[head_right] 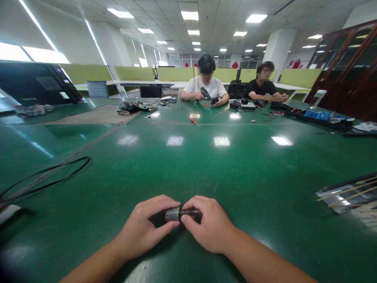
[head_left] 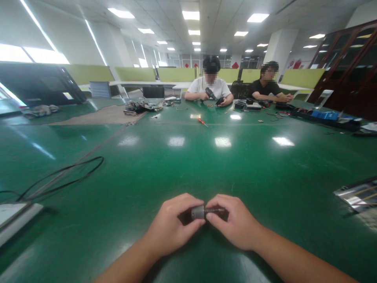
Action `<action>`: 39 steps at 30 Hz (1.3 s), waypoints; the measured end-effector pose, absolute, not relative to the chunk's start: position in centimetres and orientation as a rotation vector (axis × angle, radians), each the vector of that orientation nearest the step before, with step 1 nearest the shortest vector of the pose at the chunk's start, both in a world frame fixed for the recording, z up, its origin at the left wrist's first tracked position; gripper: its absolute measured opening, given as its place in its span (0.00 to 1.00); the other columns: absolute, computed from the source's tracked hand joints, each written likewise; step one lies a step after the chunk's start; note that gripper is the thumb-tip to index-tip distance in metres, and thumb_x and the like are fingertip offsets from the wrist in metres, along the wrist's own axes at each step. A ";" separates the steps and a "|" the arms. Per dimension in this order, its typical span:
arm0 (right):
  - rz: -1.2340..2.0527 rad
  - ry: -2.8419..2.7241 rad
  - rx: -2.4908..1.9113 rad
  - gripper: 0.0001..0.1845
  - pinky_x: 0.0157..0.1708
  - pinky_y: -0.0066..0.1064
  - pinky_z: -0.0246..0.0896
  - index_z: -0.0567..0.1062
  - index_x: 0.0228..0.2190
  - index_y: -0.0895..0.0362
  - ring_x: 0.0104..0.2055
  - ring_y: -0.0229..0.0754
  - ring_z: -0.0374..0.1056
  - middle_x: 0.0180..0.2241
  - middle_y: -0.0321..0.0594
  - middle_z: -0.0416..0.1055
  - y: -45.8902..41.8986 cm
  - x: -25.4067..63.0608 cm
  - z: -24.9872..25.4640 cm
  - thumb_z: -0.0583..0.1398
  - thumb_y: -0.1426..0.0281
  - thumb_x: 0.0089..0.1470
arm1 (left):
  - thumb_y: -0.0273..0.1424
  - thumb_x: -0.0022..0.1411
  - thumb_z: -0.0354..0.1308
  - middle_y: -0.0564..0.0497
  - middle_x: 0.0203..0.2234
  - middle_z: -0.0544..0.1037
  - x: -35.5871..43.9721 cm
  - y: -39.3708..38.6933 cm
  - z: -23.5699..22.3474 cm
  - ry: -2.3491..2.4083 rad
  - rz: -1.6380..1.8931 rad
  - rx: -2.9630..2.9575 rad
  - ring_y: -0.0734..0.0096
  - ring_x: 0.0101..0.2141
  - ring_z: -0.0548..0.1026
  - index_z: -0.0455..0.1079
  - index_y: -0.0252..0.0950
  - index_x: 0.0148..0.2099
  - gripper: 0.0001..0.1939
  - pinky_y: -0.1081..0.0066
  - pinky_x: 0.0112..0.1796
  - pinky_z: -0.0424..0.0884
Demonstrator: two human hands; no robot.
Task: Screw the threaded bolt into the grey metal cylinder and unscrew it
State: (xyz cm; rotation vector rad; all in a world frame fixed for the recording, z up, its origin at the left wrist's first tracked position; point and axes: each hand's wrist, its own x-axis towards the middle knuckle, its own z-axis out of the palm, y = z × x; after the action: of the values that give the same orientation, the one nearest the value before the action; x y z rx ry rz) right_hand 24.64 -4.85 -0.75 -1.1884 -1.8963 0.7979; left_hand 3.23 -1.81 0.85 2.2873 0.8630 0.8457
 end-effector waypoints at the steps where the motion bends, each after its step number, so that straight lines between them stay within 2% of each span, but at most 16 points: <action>1: 0.798 -1.898 -1.190 0.03 0.34 0.29 0.58 0.78 0.34 0.55 0.32 0.38 0.69 0.30 0.34 0.74 -4.8 24.6 -0.8 0.63 0.73 0.56 | 0.27 0.59 0.64 0.50 0.36 0.79 3.2 -1.8 0.8 0.861 0.851 2.288 0.67 0.36 0.77 0.75 0.38 0.46 0.12 0.69 0.39 0.71; 23: 0.764 -1.909 -1.192 0.04 0.33 0.28 0.57 0.77 0.33 0.55 0.31 0.37 0.67 0.28 0.33 0.73 -4.9 24.8 -0.6 0.63 0.75 0.55 | 0.26 0.58 0.65 0.50 0.36 0.80 3.1 -1.8 0.8 0.881 0.890 2.315 0.69 0.36 0.77 0.76 0.39 0.46 0.12 0.70 0.38 0.72; 32: 0.812 -1.885 -1.204 0.02 0.31 0.28 0.57 0.77 0.33 0.55 0.29 0.37 0.67 0.27 0.33 0.72 -5.0 24.7 -0.6 0.63 0.69 0.57 | 0.26 0.58 0.65 0.50 0.35 0.80 3.2 -1.7 1.0 0.871 0.929 2.306 0.69 0.35 0.77 0.76 0.38 0.45 0.12 0.70 0.38 0.72; 39: 0.773 -1.889 -1.231 0.02 0.31 0.28 0.56 0.77 0.33 0.55 0.30 0.37 0.67 0.28 0.33 0.73 -4.9 24.6 -0.7 0.63 0.69 0.57 | 0.27 0.59 0.65 0.50 0.35 0.80 3.1 -1.8 1.0 0.864 0.911 2.310 0.68 0.36 0.77 0.76 0.39 0.46 0.11 0.70 0.38 0.72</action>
State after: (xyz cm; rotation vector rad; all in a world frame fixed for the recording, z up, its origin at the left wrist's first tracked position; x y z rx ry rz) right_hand 24.64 -4.92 -0.73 -1.2305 -1.8889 0.7725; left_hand 3.10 -1.81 1.05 2.3098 0.8642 0.9111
